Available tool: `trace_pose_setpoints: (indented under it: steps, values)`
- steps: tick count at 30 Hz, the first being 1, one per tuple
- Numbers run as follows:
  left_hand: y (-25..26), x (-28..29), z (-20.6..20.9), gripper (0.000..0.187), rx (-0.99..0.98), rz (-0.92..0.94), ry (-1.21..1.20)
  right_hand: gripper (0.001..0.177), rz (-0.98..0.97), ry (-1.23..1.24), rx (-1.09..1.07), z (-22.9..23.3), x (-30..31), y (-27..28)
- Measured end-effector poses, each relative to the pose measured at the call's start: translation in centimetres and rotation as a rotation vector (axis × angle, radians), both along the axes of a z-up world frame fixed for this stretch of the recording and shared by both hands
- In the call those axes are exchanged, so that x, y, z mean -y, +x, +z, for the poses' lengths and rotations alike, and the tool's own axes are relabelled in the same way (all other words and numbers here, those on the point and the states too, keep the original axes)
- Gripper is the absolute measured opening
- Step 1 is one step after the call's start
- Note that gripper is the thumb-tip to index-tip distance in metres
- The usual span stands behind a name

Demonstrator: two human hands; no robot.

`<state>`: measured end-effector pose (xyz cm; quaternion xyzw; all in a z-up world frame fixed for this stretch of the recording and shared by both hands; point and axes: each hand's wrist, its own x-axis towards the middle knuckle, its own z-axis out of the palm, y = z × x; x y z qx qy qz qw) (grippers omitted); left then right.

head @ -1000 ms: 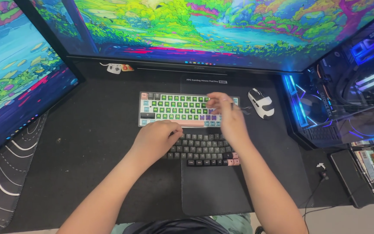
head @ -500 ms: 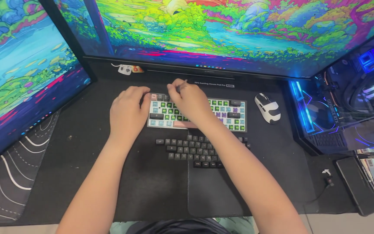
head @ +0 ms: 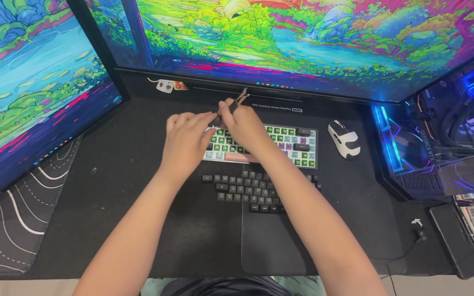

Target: Disassembling a mechanical keyboard by removing keycaps and switches using specialized puller tools

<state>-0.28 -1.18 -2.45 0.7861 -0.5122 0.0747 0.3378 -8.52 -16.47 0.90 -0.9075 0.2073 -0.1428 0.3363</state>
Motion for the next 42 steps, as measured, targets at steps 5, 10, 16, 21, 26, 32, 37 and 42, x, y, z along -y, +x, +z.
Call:
trace_pose_setpoints:
  steps: [5,10,16,21,26,32,37,42]
  values:
    - [-0.3,0.0,0.5,0.022,-0.099,-0.017,-0.051,0.042,0.071,0.013,0.026,0.9,0.0,-2.2]
    - [-2.3,-0.2,2.2,0.02,-0.308,-0.132,-0.103,0.04,0.084,-0.047,-0.027,2.9,-1.0,-6.4]
    - [-4.8,0.2,2.3,0.028,-0.223,-0.295,-0.137,0.035,-0.037,0.002,-0.027,3.1,-1.9,-10.0]
    - [-5.5,0.0,2.1,0.027,-0.046,-0.377,-0.073,0.032,-0.261,0.474,0.043,2.0,-2.1,-11.3]
    - [-6.1,0.0,2.7,0.023,0.189,-0.327,-0.072,0.027,-0.316,0.653,0.146,1.5,-2.0,-11.6]
    - [-5.3,-0.9,4.1,0.022,0.018,-0.332,0.088,0.028,-0.357,0.668,0.24,2.2,-1.5,-11.8]
    - [-5.4,-1.0,4.7,0.02,-0.169,-0.327,0.537,0.03,-0.364,0.602,0.3,3.1,0.2,-13.0]
    - [-5.7,-0.5,4.4,0.025,-0.165,-0.299,0.633,0.03,-0.355,0.587,0.297,3.2,0.7,-13.2]
